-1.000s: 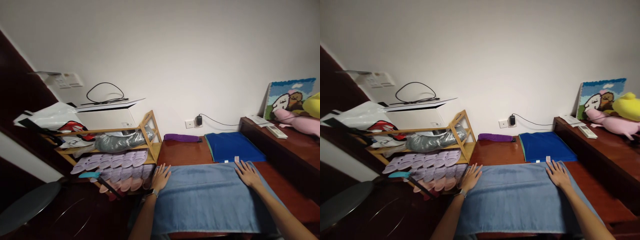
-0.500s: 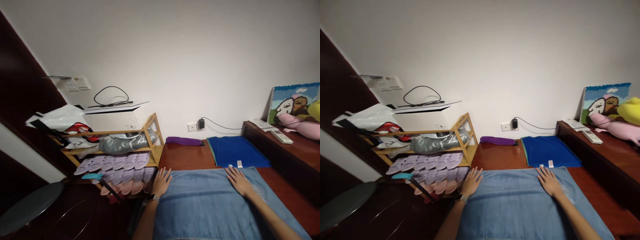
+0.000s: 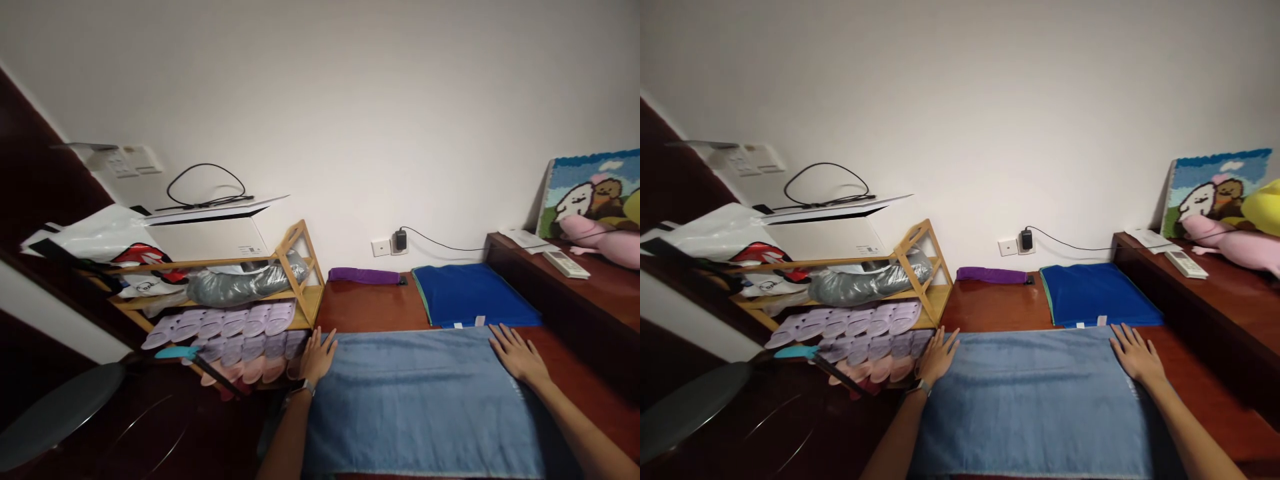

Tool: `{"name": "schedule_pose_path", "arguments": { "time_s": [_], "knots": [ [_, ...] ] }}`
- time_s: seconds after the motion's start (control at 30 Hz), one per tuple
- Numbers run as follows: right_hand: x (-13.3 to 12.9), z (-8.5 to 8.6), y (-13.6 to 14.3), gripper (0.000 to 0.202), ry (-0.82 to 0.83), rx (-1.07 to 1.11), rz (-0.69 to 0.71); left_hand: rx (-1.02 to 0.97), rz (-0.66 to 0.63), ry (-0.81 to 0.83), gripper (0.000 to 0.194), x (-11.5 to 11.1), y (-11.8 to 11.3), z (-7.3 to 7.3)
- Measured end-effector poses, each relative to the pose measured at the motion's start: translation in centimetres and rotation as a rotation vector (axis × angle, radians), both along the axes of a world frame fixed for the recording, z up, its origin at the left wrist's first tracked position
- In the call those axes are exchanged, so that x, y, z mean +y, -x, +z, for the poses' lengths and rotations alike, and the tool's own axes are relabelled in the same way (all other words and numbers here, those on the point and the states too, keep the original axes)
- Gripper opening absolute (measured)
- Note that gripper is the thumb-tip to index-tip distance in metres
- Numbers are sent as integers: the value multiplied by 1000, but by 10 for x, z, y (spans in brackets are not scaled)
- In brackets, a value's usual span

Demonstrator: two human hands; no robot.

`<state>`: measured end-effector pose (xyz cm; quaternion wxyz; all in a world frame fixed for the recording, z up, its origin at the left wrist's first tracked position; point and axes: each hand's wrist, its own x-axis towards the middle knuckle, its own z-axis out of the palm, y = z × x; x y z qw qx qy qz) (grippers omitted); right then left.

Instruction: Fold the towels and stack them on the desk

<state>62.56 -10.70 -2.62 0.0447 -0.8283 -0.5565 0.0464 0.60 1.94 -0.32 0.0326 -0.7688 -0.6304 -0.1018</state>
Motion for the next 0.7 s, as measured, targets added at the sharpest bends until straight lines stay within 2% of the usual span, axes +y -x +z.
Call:
{"name": "schedule_pose_path", "arguments": {
  "time_s": [0.23,0.37,0.43,0.5,0.57,0.63,0.7],
  "knots": [
    [0,-4,0,73,-6,28,-66,-23,30,-22,52,-9,9,-2],
    [1,11,3,71,26,51,-77,-29,22,-35,51,-14,16,9],
    [0,22,14,71,14,32,-57,-36,11,-57,51,-19,12,18],
    [-1,32,37,71,-52,-5,30,-45,-22,-92,51,-28,-3,26],
    [-3,39,72,70,-112,-8,178,-62,-143,-126,50,-39,-31,32],
    [-5,40,109,69,-103,43,313,-76,-307,-130,49,-50,-61,34],
    [-7,37,136,68,-63,84,376,-70,-382,-75,49,-59,-81,33]
  ]
}}
